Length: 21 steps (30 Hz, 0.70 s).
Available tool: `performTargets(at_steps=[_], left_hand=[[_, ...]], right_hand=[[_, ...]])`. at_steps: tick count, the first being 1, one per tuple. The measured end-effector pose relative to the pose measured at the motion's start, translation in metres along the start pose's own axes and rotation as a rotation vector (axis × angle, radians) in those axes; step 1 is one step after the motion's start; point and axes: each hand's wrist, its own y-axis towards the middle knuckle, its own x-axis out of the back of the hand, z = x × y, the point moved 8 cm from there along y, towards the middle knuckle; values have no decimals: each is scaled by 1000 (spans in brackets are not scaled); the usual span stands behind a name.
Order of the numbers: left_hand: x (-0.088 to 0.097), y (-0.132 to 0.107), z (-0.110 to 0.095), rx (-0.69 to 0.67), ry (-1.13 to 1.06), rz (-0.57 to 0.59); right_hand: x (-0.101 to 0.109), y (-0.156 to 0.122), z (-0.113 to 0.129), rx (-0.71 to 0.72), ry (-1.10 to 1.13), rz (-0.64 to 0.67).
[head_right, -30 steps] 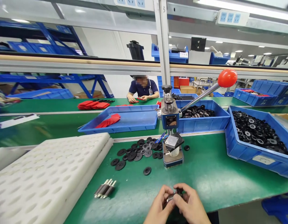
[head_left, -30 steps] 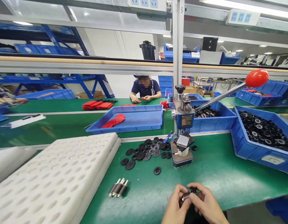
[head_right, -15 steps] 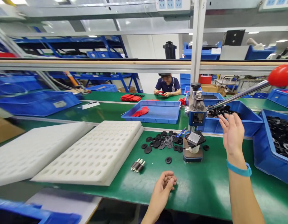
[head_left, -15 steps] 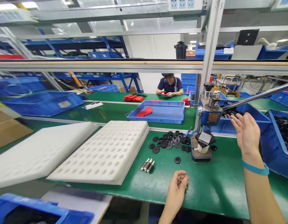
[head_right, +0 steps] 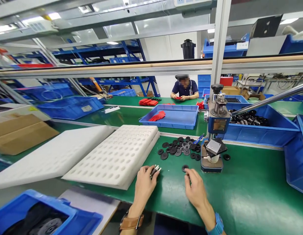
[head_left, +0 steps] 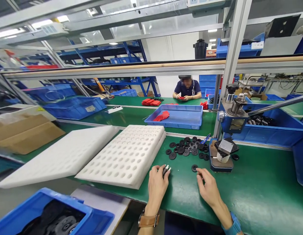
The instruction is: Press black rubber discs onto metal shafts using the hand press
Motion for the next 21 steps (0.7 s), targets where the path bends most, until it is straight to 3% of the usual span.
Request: performTargets(at_steps=[8, 14, 21], left_hand=[[-7, 6, -16, -90, 246, 208], [-10, 7, -5, -191, 241, 112], [-6, 3, 1, -175, 58, -66]], right_hand=[[-51, 70, -39, -98, -317, 84], [-77, 96, -57, -232, -457, 107], [-61, 87, -63, -245, -270, 47]])
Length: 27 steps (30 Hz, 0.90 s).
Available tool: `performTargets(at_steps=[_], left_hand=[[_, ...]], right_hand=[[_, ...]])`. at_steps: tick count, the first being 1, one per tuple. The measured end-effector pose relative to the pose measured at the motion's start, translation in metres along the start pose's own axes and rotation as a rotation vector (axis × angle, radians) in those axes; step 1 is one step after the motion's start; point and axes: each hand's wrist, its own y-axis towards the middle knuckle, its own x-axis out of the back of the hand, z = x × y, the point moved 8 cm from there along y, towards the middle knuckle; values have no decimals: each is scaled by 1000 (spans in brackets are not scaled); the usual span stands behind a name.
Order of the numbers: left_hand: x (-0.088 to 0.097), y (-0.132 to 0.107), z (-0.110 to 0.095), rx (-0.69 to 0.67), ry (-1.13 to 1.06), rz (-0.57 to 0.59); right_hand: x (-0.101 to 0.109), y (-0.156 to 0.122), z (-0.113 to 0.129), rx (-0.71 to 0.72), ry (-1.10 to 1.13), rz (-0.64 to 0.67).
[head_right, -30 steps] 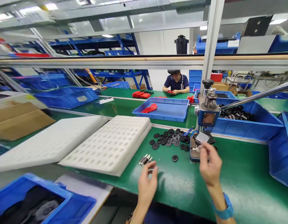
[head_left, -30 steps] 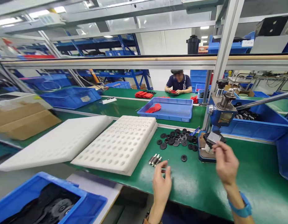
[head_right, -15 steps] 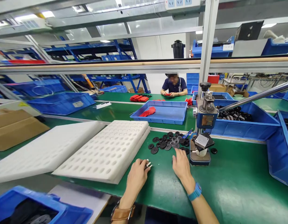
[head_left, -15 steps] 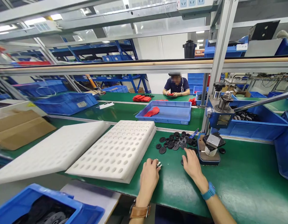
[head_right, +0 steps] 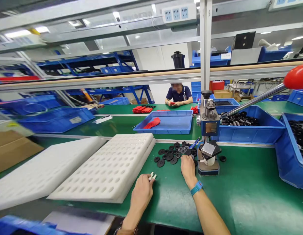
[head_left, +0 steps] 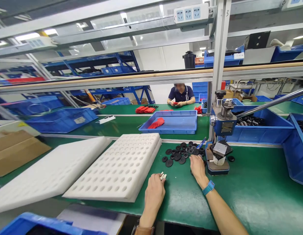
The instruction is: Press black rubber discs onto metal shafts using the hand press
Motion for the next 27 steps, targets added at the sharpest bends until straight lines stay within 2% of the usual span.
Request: performTargets(at_steps=[4, 7, 10, 13, 15, 18, 22, 27], left_hand=[[-1, -1, 11, 105, -19, -74], [2, -4, 1, 115, -73, -92], [6, -9, -35, 74, -398, -12], [5, -18, -80, 132, -781, 187], [6, -22, -105, 173, -907, 285], [9, -26, -126, 177, -951, 355], [6, -33, -129, 169, -934, 390], [-10, -51, -119, 224, -981, 418]], right_hand=[[19, -14, 0, 2, 206, -35], [30, -34, 7, 10, 373, -24], [40, -57, 18, 17, 517, 10], [53, -77, 26, 25, 607, 41], [62, -88, 29, 40, 633, 59], [73, -102, 31, 79, 631, 68], [82, -118, 31, 196, 584, 40], [84, -128, 35, 390, 532, 82]])
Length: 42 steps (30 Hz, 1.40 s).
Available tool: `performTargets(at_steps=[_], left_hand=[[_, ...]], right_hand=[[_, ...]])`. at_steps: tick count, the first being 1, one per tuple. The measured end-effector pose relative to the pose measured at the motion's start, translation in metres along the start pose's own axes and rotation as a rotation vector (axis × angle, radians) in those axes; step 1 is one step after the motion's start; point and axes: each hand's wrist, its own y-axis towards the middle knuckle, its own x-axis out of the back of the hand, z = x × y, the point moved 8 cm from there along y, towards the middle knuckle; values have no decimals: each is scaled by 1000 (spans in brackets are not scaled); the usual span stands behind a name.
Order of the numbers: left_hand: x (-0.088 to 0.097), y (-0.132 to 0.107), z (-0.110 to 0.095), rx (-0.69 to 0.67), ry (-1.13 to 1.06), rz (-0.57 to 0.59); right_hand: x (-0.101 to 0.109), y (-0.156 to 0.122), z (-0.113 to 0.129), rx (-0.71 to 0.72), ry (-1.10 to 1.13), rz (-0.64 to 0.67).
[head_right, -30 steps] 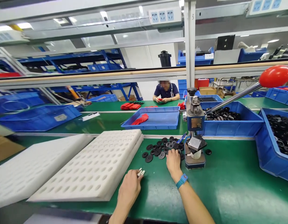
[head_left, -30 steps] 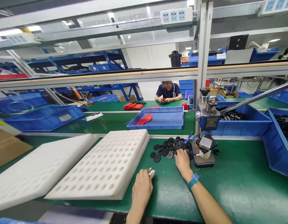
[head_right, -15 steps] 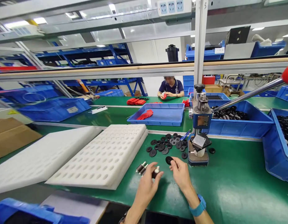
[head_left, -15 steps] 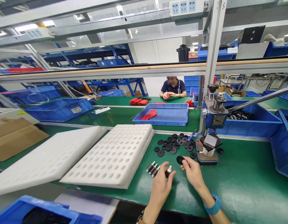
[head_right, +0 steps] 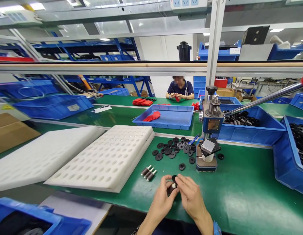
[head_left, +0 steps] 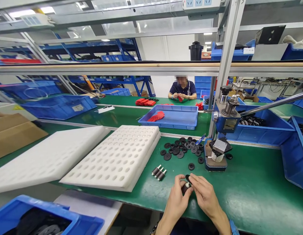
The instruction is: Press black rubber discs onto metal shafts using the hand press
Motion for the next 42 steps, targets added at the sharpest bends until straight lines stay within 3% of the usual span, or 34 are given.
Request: performTargets(at_steps=[4, 9, 20, 29, 37, 42], left_hand=[[2, -7, 21, 41, -27, -12], [4, -13, 27, 31, -74, 11], [3, -14, 25, 46, -159, -37], [1, -21, 27, 32, -225, -23], [4, -23, 26, 42, -218, -43], [5, -22, 36, 78, -206, -95]], right_hand=[[-5, 2, 1, 42, -13, 85], [-16, 5, 4, 57, 24, 129], [-13, -4, 0, -4, 122, -7], [-14, -17, 15, 161, 62, -24], [-15, -6, 3, -88, 102, 96], [2, 23, -46, -265, -107, -42]])
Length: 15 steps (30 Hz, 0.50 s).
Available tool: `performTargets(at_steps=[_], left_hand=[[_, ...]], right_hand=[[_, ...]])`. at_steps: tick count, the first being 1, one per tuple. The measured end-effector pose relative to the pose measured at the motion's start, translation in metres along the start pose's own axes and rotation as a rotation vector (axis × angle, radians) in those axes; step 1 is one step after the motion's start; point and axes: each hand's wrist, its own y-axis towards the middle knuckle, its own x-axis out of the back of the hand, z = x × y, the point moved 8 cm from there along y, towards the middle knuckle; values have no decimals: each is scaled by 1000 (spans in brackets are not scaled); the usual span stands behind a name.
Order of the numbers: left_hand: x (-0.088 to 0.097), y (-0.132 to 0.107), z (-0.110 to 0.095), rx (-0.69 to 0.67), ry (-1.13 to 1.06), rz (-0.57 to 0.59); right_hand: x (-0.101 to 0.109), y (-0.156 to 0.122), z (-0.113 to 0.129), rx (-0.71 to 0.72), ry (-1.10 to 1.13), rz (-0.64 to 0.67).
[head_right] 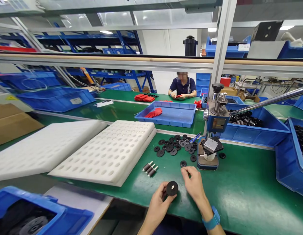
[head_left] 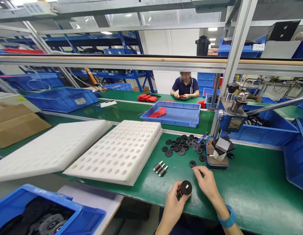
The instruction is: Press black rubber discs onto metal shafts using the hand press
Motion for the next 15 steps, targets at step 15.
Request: performTargets(at_steps=[15], left_hand=[[-2, 2, -15, -5, -49, -50]], right_hand=[[-2, 10, -4, 35, -234, -75]])
